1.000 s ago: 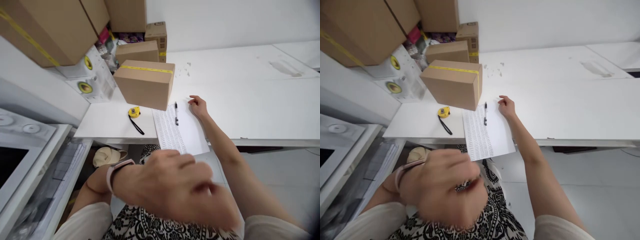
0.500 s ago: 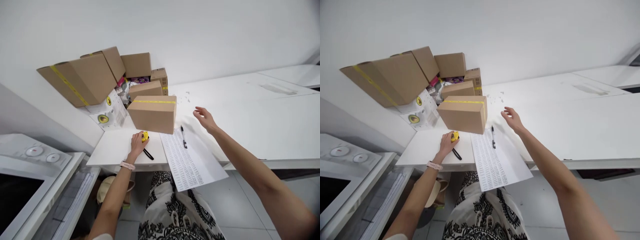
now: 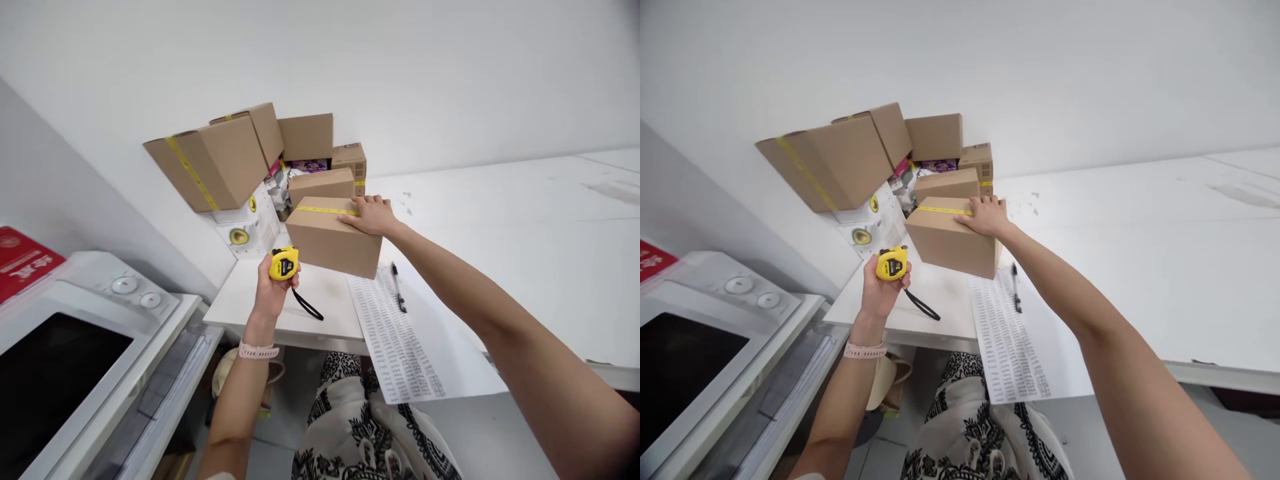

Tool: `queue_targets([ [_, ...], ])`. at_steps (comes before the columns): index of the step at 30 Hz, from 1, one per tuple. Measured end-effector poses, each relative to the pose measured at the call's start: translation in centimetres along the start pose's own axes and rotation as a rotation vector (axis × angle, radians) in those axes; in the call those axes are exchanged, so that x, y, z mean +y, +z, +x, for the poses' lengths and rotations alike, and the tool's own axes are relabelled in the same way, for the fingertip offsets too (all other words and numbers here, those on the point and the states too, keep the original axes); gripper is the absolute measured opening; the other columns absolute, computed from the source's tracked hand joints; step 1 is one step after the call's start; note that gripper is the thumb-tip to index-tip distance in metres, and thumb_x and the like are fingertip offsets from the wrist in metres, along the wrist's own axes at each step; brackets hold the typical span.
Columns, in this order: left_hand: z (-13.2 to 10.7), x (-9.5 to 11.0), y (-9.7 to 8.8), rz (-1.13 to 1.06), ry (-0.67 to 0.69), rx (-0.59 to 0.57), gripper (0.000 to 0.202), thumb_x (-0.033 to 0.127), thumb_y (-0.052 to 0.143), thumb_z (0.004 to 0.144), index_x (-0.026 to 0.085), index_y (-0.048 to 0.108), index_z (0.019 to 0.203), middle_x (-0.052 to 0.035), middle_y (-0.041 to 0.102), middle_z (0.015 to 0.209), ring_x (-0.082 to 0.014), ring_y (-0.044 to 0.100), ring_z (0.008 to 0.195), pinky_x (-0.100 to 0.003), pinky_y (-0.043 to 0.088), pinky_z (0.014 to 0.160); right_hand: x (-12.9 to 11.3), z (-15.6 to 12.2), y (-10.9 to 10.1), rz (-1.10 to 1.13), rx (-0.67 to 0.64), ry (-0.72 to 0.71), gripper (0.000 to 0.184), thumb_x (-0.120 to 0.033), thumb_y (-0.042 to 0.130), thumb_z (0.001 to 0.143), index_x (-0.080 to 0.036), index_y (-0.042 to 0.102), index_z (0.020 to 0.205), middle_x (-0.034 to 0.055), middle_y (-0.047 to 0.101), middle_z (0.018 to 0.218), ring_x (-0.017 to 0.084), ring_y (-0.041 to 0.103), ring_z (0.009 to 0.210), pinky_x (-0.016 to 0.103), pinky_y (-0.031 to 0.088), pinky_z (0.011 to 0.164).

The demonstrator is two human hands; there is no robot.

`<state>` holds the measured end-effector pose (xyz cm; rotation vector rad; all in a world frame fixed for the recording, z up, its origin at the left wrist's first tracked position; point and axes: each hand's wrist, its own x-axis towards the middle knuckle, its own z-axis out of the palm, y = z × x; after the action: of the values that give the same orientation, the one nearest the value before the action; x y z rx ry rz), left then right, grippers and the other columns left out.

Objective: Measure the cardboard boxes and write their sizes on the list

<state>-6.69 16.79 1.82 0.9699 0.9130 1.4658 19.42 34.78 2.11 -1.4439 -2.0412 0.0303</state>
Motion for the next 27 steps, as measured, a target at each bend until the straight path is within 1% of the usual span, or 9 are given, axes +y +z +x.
queue_targets([
  [5,-1.9,1.9,0.5,0.022,0.142,-0.032,0.051,0.064,0.059,0.08,0.015,0.067,0.09,-0.0054,0.067,0.069,-0.0135,0.054,0.049,-0.025,0.042,0.046,-3.1,-7.2,-0.8,-0.144,0.02,-0.285,0.077,-0.073,0.064,0.082,-0.021,0.057,0.138,0.0204,0.056,0.141,0.044,0.05,0.126,0.06,0.034,0.107],
  [9,-2.8,2.7,1.0,0.042,0.263,0.001,0.047,0.062,0.062,0.078,0.016,0.069,0.087,-0.0061,0.068,0.069,-0.0162,0.057,0.051,-0.027,0.044,0.047,-5.9,-13.2,-1.9,-0.231,0.015,-0.419,0.071,-0.054,0.067,0.089,-0.024,0.046,0.15,0.0166,0.048,0.154,0.039,0.042,0.139,0.054,0.029,0.114],
  [11,-3.3,2.9,1.1,0.039,0.296,0.023,0.047,0.063,0.061,0.079,0.017,0.069,0.087,-0.006,0.068,0.068,-0.0169,0.057,0.052,-0.028,0.045,0.047,-6.8,-15.9,-2.0,-0.262,0.027,-0.486,0.064,-0.047,0.065,0.093,-0.024,0.046,0.149,0.0145,0.047,0.157,0.036,0.04,0.142,0.051,0.028,0.117],
  [13,-3.9,3.0,0.8,0.04,0.313,0.026,0.046,0.062,0.062,0.08,0.017,0.069,0.088,-0.0062,0.069,0.07,-0.0179,0.059,0.054,-0.029,0.046,0.048,-6.9,-18.4,-1.9,-0.29,0.078,-0.563,0.051,-0.043,0.061,0.097,-0.024,0.053,0.143,0.0127,0.053,0.153,0.031,0.046,0.138,0.047,0.031,0.115],
  [16,-4.7,2.7,-0.1,0.078,0.306,-0.025,0.043,0.058,0.065,0.081,0.017,0.069,0.092,-0.0069,0.071,0.075,-0.019,0.06,0.058,-0.029,0.047,0.05,-5.4,-21.9,-1.8,-0.277,0.191,-0.616,0.032,-0.041,0.057,0.1,-0.023,0.065,0.125,0.011,0.069,0.131,0.028,0.059,0.12,0.044,0.039,0.104],
  [20,-5.5,1.5,-1.0,0.184,0.235,-0.138,0.043,0.057,0.063,0.086,0.015,0.069,0.098,-0.007,0.071,0.077,-0.0161,0.058,0.059,-0.028,0.047,0.054,-3.0,-24.7,-2.6,-0.125,0.307,-0.427,0.014,-0.032,0.061,0.098,-0.026,0.069,0.108,0.0077,0.076,0.106,0.027,0.063,0.097,0.043,0.044,0.081],
  [23,-6.3,0.5,-0.4,0.245,0.159,-0.2,0.044,0.056,0.067,0.084,0.016,0.067,0.103,-0.0069,0.072,0.08,-0.0146,0.058,0.059,-0.026,0.045,0.054,-4.0,-24.5,-4.8,0.141,0.344,-0.244,0.008,-0.023,0.061,0.097,-0.025,0.068,0.1,0.0057,0.074,0.095,0.023,0.063,0.086,0.041,0.044,0.076],
  [25,-6.8,0.0,0.6,0.263,0.12,-0.251,0.046,0.056,0.068,0.083,0.017,0.067,0.108,-0.0078,0.072,0.087,-0.0146,0.059,0.062,-0.025,0.043,0.052,-6.0,-23.4,-6.4,0.427,0.228,-0.135,0.01,-0.027,0.058,0.099,-0.024,0.067,0.098,0.0049,0.072,0.089,0.021,0.063,0.084,0.038,0.046,0.075],
  [27,-7.1,-0.2,1.7,0.282,0.092,-0.296,0.047,0.056,0.069,0.083,0.018,0.066,0.111,-0.0082,0.071,0.093,-0.0147,0.059,0.065,-0.025,0.042,0.052,-8.2,-21.7,-7.6,0.694,-0.01,-0.014,0.021,-0.038,0.053,0.102,-0.023,0.067,0.098,0.0043,0.069,0.087,0.019,0.062,0.08,0.036,0.048,0.072],
])
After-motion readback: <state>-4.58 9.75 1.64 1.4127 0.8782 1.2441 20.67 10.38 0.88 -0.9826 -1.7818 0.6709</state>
